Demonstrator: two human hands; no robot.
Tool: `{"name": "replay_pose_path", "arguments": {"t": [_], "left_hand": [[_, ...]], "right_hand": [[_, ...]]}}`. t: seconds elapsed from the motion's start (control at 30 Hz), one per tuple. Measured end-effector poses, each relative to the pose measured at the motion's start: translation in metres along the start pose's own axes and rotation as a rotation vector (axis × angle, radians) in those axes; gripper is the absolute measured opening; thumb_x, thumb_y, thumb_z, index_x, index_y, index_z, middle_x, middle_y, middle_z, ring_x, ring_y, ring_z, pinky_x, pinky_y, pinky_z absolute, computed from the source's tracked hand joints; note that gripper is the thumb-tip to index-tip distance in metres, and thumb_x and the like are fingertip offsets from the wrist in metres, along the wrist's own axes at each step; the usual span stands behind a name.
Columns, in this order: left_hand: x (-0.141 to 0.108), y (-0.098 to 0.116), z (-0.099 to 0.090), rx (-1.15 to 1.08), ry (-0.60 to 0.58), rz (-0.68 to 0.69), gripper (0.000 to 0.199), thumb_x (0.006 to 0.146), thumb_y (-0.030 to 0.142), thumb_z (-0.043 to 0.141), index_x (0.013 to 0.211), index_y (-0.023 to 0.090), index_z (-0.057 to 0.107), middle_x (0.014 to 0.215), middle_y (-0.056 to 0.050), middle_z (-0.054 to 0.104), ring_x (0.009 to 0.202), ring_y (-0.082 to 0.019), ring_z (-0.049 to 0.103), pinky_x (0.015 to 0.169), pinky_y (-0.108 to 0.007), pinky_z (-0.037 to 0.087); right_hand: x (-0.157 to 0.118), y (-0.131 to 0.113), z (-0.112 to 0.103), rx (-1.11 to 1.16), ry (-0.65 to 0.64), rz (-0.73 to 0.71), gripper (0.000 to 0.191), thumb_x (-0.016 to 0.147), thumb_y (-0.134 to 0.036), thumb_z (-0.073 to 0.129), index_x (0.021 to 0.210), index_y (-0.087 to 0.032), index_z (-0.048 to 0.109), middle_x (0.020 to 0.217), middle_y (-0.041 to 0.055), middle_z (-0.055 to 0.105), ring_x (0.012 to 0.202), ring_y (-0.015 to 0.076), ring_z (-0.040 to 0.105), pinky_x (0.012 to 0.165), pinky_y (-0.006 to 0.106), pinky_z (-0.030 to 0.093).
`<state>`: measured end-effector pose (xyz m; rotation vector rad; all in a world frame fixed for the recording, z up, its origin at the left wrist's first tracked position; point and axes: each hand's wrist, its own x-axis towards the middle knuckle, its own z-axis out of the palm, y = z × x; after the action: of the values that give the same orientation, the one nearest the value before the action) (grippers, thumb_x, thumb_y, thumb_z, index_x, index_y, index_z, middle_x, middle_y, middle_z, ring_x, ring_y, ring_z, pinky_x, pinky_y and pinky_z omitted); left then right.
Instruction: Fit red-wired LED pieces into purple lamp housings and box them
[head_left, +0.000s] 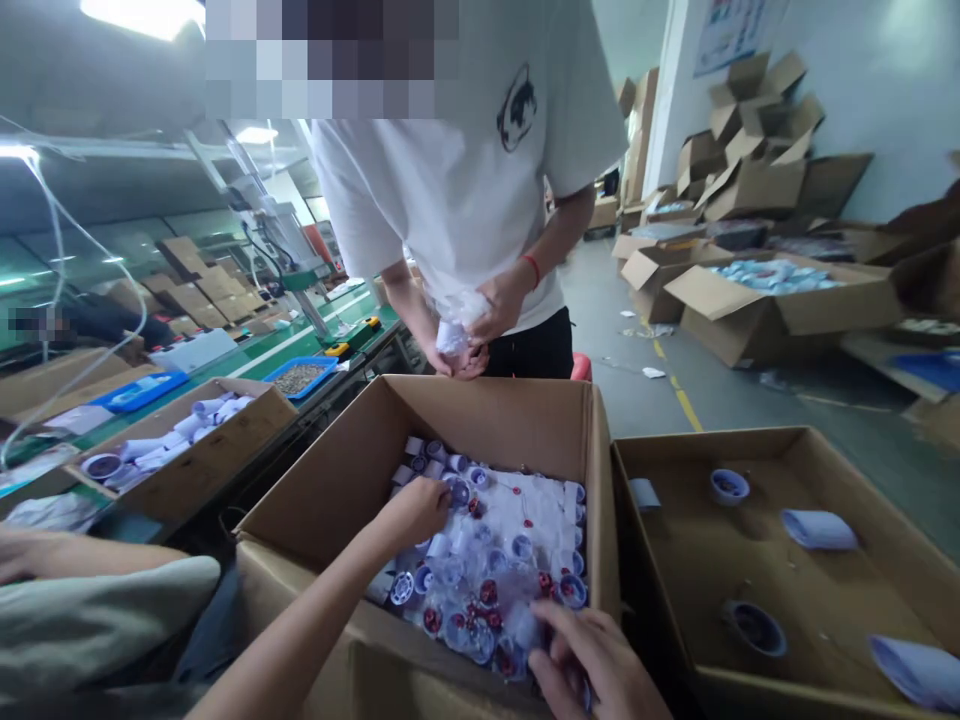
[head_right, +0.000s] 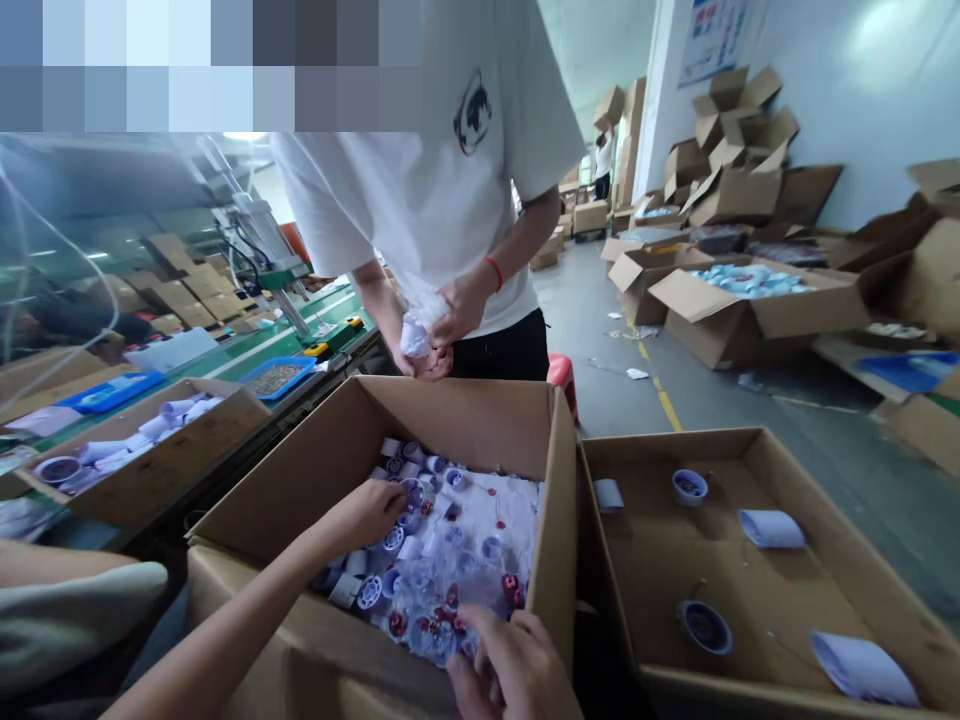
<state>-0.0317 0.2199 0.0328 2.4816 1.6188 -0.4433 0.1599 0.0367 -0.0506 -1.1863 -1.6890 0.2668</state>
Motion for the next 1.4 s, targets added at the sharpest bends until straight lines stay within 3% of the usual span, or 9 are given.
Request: {"name": "replay_pose_path", "arguments": {"t": [0.13, 0.27, 0.37, 0.53, 0.77, 1.1, 1.2, 1.3, 1.4], "left_hand": [[-0.067, 0.051, -0.018, -0.068, 0.178, -0.008, 0.029, 0.096, 0.018, 0.038, 0.081, 0.019, 0.063, 0.084, -0.008, 0.069, 0.084, -0.021, 0.065, 0.077, -0.032, 0.046], [-0.113, 0.088, -0.011, -0.143, 0.232, -0.018, 0.027, 0.093, 0.02, 0.037, 0.083, 0.02, 0.062, 0.086, -0.009, 0.069, 0.082, -0.023, 0.066, 0.074, -0.033, 0.046], [-0.135, 0.101, -0.004, -0.203, 0.251, 0.001, 0.028, 0.094, 0.021, 0.035, 0.085, 0.02, 0.062, 0.088, -0.01, 0.068, 0.083, -0.024, 0.065, 0.074, -0.033, 0.047], [-0.157, 0.104, 0.005, -0.284, 0.246, 0.059, 0.029, 0.094, 0.02, 0.035, 0.081, 0.021, 0.061, 0.086, -0.009, 0.069, 0.086, -0.024, 0.065, 0.076, -0.033, 0.046], [-0.176, 0.101, 0.012, -0.344, 0.185, 0.165, 0.027, 0.092, 0.015, 0.04, 0.078, 0.021, 0.062, 0.083, -0.006, 0.071, 0.081, -0.021, 0.065, 0.074, -0.03, 0.045], [-0.2, 0.102, 0.022, -0.418, 0.151, 0.307, 0.028, 0.087, 0.008, 0.041, 0.077, 0.018, 0.065, 0.075, -0.004, 0.07, 0.07, -0.018, 0.064, 0.062, -0.027, 0.039], [-0.206, 0.101, 0.023, -0.437, 0.13, 0.29, 0.025, 0.09, 0.016, 0.043, 0.081, 0.018, 0.066, 0.08, -0.005, 0.071, 0.074, -0.021, 0.065, 0.065, -0.028, 0.042], [-0.207, 0.096, 0.029, -0.487, 0.114, 0.225, 0.011, 0.082, 0.021, 0.06, 0.09, 0.017, 0.067, 0.093, -0.006, 0.072, 0.087, -0.025, 0.068, 0.074, -0.031, 0.047], [-0.204, 0.092, 0.045, -0.501, 0.19, 0.136, 0.018, 0.074, 0.02, 0.072, 0.091, 0.017, 0.066, 0.095, -0.006, 0.071, 0.088, -0.026, 0.068, 0.078, -0.033, 0.05]], "right_hand": [[0.015, -0.02, 0.007, 0.164, 0.147, 0.287, 0.042, 0.094, -0.048, 0.054, 0.125, -0.021, 0.057, 0.074, 0.0008, 0.071, 0.058, 0.0146, 0.068, 0.058, 0.021, 0.057], [0.017, -0.036, 0.007, 0.343, 0.172, 0.323, 0.046, 0.089, -0.055, 0.058, 0.119, -0.02, 0.062, 0.082, 0.006, 0.075, 0.068, 0.019, 0.073, 0.06, 0.024, 0.06], [0.009, -0.04, -0.002, 0.376, 0.196, 0.345, 0.041, 0.088, -0.057, 0.059, 0.106, -0.021, 0.068, 0.089, 0.0085, 0.077, 0.074, 0.0207, 0.075, 0.066, 0.026, 0.062], [-0.007, -0.043, -0.033, 0.341, 0.13, 0.32, 0.032, 0.083, -0.051, 0.067, 0.093, -0.022, 0.071, 0.082, 0.0059, 0.077, 0.072, 0.0203, 0.075, 0.069, 0.026, 0.061], [-0.017, -0.046, -0.079, 0.228, -0.09, 0.268, 0.014, 0.078, -0.035, 0.073, 0.084, -0.024, 0.071, 0.077, 0.0016, 0.075, 0.069, 0.0182, 0.071, 0.066, 0.025, 0.058], [-0.03, -0.054, -0.094, 0.435, -0.221, 0.402, 0.017, 0.07, -0.033, 0.08, 0.081, -0.022, 0.074, 0.071, 0.001, 0.071, 0.067, 0.0156, 0.067, 0.065, 0.023, 0.057], [-0.032, -0.058, -0.097, 0.456, -0.21, 0.417, 0.016, 0.069, -0.031, 0.081, 0.082, -0.023, 0.075, 0.07, 0.0, 0.071, 0.065, 0.0139, 0.067, 0.063, 0.02, 0.056], [-0.038, -0.06, -0.103, 0.508, -0.092, 0.459, 0.019, 0.068, -0.034, 0.083, 0.083, -0.026, 0.075, 0.072, -0.0011, 0.071, 0.066, 0.0123, 0.068, 0.065, 0.017, 0.056], [-0.046, -0.063, -0.106, 0.538, 0.034, 0.508, 0.026, 0.069, -0.038, 0.084, 0.091, -0.029, 0.075, 0.074, -0.002, 0.071, 0.066, 0.011, 0.067, 0.064, 0.015, 0.056]]}}
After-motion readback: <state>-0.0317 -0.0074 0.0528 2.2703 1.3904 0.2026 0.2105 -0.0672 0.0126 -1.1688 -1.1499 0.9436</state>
